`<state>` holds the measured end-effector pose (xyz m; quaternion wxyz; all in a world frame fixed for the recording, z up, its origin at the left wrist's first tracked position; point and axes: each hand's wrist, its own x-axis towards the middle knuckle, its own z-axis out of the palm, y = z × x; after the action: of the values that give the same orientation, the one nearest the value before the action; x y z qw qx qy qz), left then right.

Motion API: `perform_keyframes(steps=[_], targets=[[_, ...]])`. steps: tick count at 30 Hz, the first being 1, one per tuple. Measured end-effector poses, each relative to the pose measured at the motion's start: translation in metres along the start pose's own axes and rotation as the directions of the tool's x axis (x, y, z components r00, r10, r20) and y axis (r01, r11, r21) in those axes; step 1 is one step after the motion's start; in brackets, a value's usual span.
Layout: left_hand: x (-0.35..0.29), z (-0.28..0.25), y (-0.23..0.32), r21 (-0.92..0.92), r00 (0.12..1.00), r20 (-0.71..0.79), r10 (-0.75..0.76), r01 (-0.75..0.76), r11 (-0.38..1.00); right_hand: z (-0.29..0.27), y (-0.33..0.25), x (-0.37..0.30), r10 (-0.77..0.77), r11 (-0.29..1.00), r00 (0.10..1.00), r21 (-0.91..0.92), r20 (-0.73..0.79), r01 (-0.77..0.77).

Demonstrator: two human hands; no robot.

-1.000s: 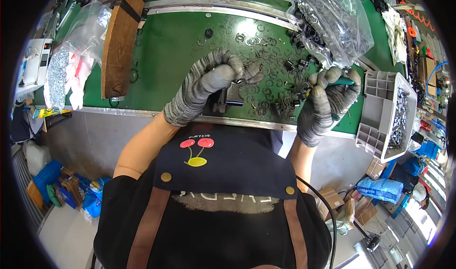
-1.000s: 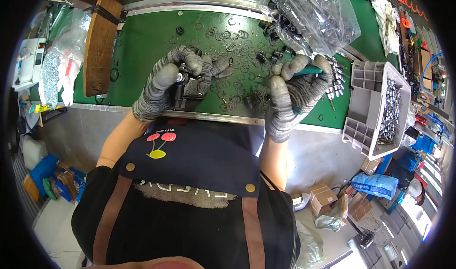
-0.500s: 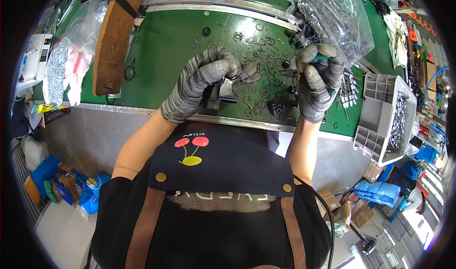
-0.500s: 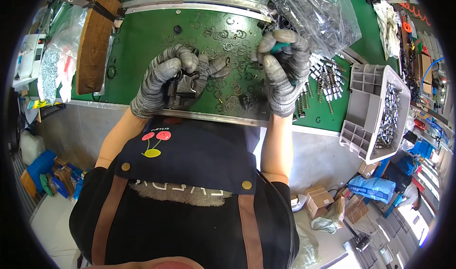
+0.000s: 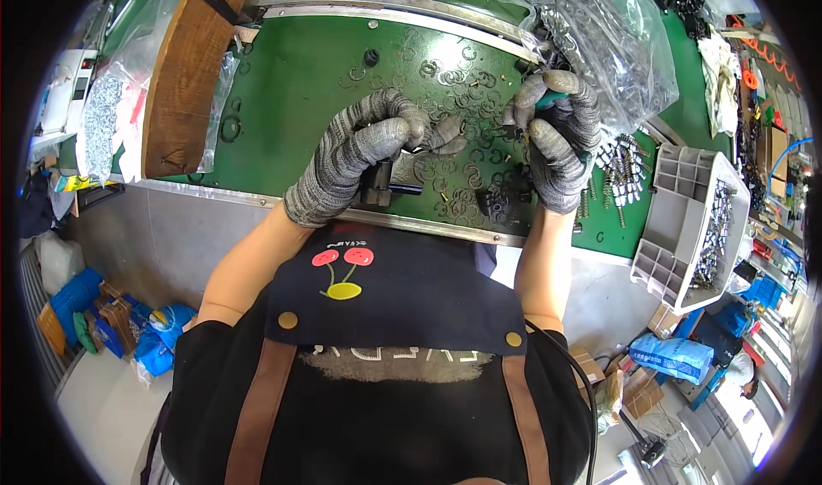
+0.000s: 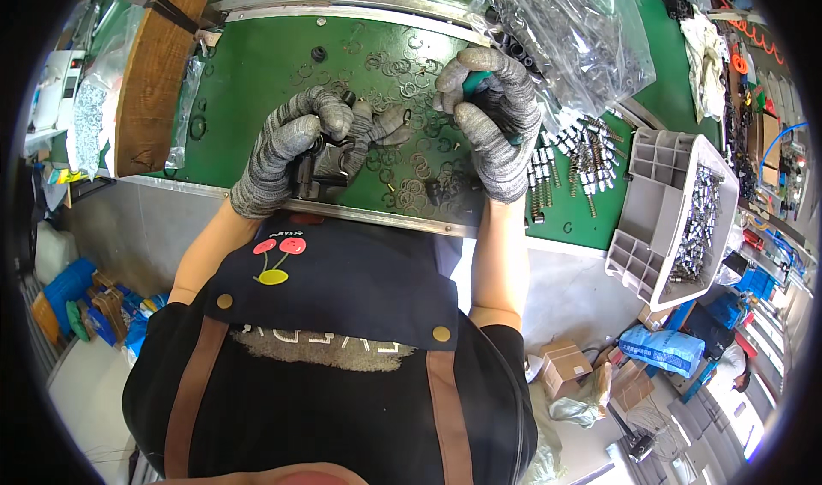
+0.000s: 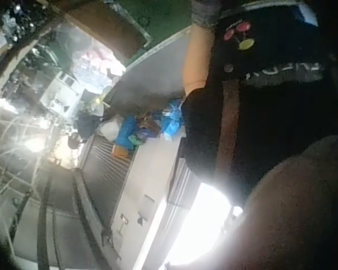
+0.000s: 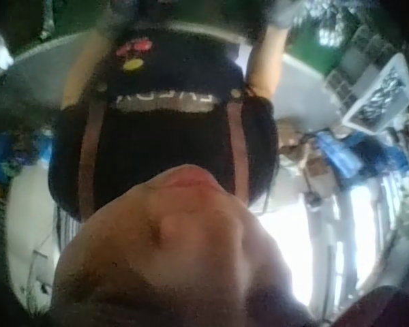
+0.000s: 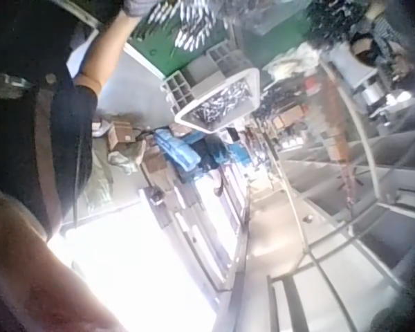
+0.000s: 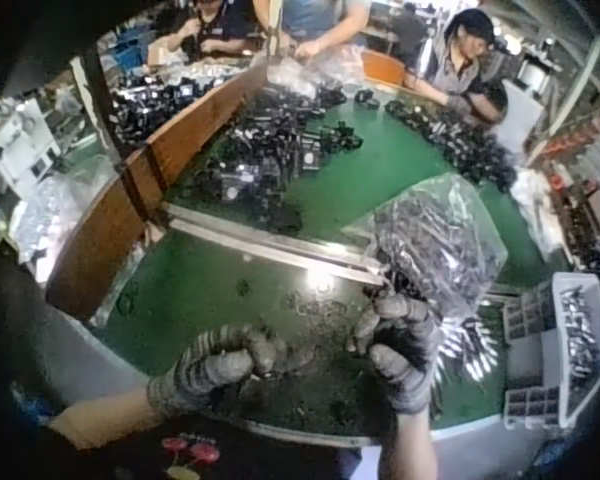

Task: Assembling and trimming small black plastic components at a manual workstation.

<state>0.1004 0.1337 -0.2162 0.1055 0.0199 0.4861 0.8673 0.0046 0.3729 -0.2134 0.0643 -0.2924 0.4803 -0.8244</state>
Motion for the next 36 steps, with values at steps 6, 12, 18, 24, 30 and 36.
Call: perform_keyframes(steps=[6,12,18,24,30,36], targets=[[-0.001,0.000,-0.002,-0.073,1.000,-0.002,-0.015,0.015,0.997,-0.002,0.000,0.000,0.014,1.000,1.000,-0.020,-0.004,-0.014],[-0.002,0.000,0.001,-0.031,1.000,-0.018,0.013,-0.014,0.999,0.004,0.003,-0.001,-0.010,1.000,0.999,-0.027,-0.031,0.009],[-0.006,0.002,-0.003,-0.102,0.996,-0.068,-0.050,0.043,0.994,0.038,-0.018,0.015,-0.123,0.991,0.979,0.026,-0.164,0.129],[-0.005,0.010,-0.009,-0.045,0.994,-0.017,0.105,-0.106,0.993,0.124,-0.081,0.062,-0.146,0.978,0.988,0.159,0.056,0.135],[-0.013,0.014,0.009,0.127,0.991,-0.067,0.115,-0.106,0.986,0.172,-0.084,0.059,0.110,0.986,0.993,-0.119,-0.034,-0.113],[-0.012,0.008,0.008,0.299,0.980,-0.067,0.187,-0.159,0.941,0.170,-0.062,0.057,0.055,0.994,0.997,-0.097,-0.049,-0.059]])
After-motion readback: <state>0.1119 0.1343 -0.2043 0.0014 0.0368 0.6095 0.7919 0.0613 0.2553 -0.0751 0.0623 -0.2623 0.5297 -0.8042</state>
